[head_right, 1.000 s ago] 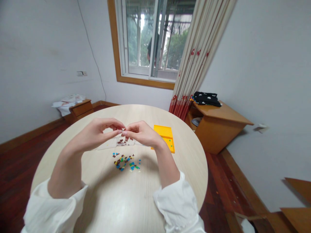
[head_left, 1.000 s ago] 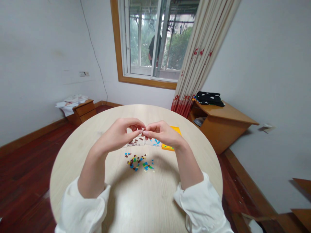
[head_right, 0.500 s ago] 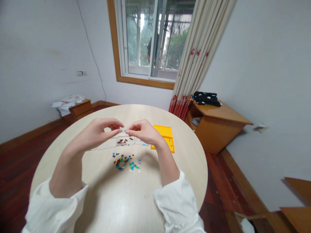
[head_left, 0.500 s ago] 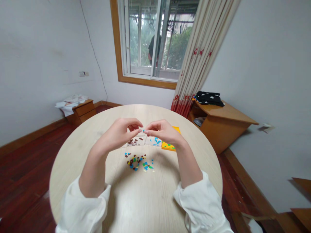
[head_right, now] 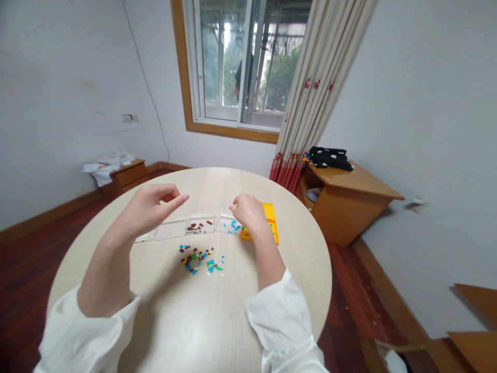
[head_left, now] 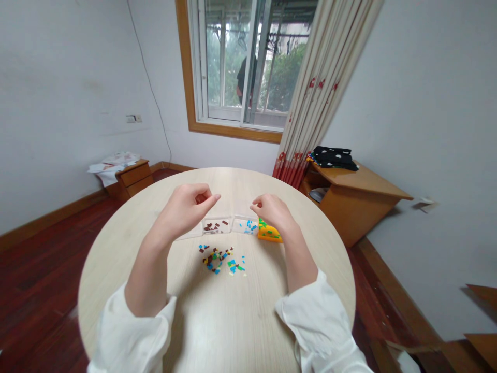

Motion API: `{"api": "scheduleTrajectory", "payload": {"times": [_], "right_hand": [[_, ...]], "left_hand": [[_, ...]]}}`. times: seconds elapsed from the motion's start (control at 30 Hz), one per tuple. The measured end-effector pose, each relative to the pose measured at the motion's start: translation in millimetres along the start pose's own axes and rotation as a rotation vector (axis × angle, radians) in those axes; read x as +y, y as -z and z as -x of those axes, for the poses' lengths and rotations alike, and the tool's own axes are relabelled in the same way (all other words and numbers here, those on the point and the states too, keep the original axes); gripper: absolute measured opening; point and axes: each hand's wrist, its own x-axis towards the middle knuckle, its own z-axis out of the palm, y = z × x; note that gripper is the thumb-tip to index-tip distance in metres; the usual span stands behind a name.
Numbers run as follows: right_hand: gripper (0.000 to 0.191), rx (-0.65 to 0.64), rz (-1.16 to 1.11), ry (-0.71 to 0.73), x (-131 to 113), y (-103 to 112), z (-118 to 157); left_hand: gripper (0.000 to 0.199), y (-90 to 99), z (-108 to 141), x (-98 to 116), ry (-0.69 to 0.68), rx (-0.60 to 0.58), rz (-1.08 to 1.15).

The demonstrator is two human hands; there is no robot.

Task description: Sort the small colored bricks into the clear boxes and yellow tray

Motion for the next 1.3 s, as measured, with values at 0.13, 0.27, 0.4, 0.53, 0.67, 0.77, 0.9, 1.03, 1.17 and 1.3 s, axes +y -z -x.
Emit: {"api": "scheduleTrajectory", "payload": {"times": [0.13,0.27,0.4,0.53,0.67,0.77,0.9,1.03,1.17,1.3], "right_hand": [[0.028,-0.058,-0.033,0.069,-5,1,2],[0.023,-0.196,-0.022,0.250,-23,0,9],[0.021,-0.379,0.079,0.452,-48,-11,19],[0.027,-0.551,0.252,0.561,-72,-29,29],[0.037,-0.658,0.372,0.610,-86,-42,33],[0.042,-0.684,0.390,0.652,-88,-49,32],[0.040,-0.673,0.424,0.639,-88,-58,29],[0.035,-0.665,0.435,0.637,-88,-62,29],[0.037,-0.676,0.439,0.652,-89,-59,31],[0.038,-0.716,0.462,0.675,-91,-56,32]], "left_hand": [[0.036,-0.2,-1,0,0.036,-0.040,0.003],[0.035,-0.7,-2,0,0.056,-0.054,0.010],[0.035,-0.7,-2,-1,0.065,-0.055,0.010],[0.035,-0.4,-2,-2,0.052,-0.057,0.019],[0.036,0.1,-1,-2,0.058,-0.059,0.017],[0.036,0.2,-1,-2,0.060,-0.053,0.023],[0.036,0.0,-1,-3,0.062,-0.061,0.017],[0.036,0.0,-1,-4,0.070,-0.066,0.012],[0.036,0.0,-1,-4,0.060,-0.075,0.018],[0.036,-0.7,-1,-5,0.053,-0.068,0.023]]}}
